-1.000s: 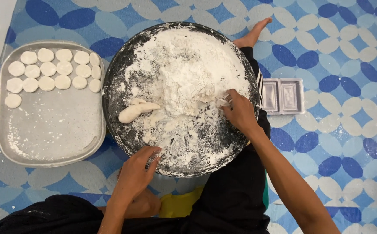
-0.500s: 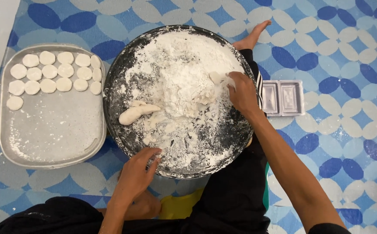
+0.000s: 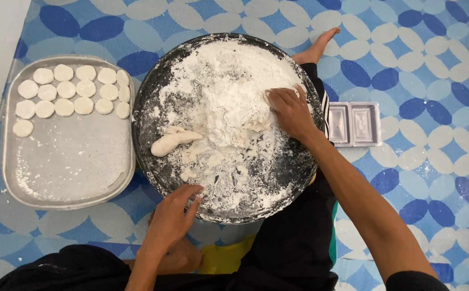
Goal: Pinching off small pieces of dough from a larger mass and rolling them into balls between the palms before placing them on a tray.
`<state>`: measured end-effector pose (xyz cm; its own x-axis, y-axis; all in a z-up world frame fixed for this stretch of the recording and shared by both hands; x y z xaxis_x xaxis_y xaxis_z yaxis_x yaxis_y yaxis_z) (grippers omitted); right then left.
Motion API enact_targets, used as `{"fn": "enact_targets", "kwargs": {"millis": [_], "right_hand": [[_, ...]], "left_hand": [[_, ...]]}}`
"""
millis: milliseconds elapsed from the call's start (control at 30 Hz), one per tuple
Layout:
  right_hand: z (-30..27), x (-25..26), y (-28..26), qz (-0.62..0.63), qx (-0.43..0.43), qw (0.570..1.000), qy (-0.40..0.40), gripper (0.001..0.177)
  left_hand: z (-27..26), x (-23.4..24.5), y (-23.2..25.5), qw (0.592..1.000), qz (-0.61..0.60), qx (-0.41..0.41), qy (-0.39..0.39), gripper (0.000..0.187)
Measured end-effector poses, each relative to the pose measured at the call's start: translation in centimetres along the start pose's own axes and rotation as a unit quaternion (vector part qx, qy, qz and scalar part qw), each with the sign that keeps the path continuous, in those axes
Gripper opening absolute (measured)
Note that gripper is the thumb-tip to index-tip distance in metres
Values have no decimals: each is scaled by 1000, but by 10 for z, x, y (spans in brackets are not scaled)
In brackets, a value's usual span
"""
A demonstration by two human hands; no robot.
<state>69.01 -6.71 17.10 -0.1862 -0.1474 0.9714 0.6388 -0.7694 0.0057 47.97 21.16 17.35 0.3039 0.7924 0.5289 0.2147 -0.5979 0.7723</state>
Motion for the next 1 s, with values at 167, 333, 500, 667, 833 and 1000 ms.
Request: {"fn": "enact_targets", "kwargs": {"millis": [167,333,500,667,833,1000], "right_hand": [[3,-3,17,2,-9,1000,23,44],[6,1,34,-45,-61,997,33,49],[2,-2,16,-14,-58,998,1,32],[-16,14,1,-29,-41,998,48,28],[-33,34,-9,-71,-54,992,88,21],[-43,14,-1,-21,-75,997,4,41]], "left_hand": [[1,-1,-1,1000,1,-1,1,29],[2,-5,-5,1000,1,6,-2,31],[3,-5,-4,1000,11,4,-7,29],[3,-4,-3,1000,5,12,-10,28],[2,-3,0,1000,1,-6,1,29],[3,-6,-2,1000,13,2,-5,29]]}}
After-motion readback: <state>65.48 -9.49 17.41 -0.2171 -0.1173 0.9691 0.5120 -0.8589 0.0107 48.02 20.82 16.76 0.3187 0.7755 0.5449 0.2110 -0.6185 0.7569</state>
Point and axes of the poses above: each hand's wrist, its own z-axis towards the middle knuckle, its own x-axis out of the back of the hand, y = z × x, the point moved 10 cm from there along z, towards the middle knuckle, and after that the axes turned 4 degrees about x, right-handed, at the moved point
